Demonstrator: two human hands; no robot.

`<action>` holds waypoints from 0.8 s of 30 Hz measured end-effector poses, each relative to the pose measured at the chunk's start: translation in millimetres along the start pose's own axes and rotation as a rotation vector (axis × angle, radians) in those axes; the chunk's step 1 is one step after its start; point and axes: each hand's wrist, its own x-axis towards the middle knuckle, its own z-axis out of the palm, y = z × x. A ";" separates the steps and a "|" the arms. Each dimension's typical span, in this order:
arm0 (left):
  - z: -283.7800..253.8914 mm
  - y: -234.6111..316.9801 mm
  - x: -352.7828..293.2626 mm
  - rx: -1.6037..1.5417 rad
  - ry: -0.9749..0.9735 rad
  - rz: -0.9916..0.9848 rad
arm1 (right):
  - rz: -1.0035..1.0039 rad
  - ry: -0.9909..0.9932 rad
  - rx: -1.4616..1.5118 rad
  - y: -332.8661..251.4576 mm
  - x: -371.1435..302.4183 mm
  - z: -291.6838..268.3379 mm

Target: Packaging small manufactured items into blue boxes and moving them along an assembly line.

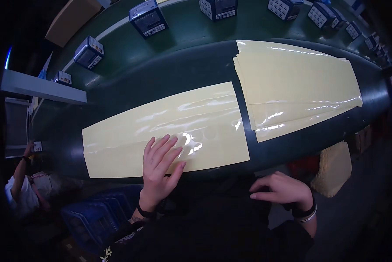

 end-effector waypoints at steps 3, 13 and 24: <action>4.8 3.8 -7.8 -0.041 -0.034 -0.033 | -0.513 0.275 -0.012 -43.8 21.0 5.9; 20.8 2.0 -17.0 -0.105 0.080 -0.067 | -0.573 0.795 -0.655 -61.5 104.0 30.4; 28.0 -4.5 -20.6 -0.141 0.165 0.060 | -0.584 0.851 -0.683 -56.2 103.9 32.2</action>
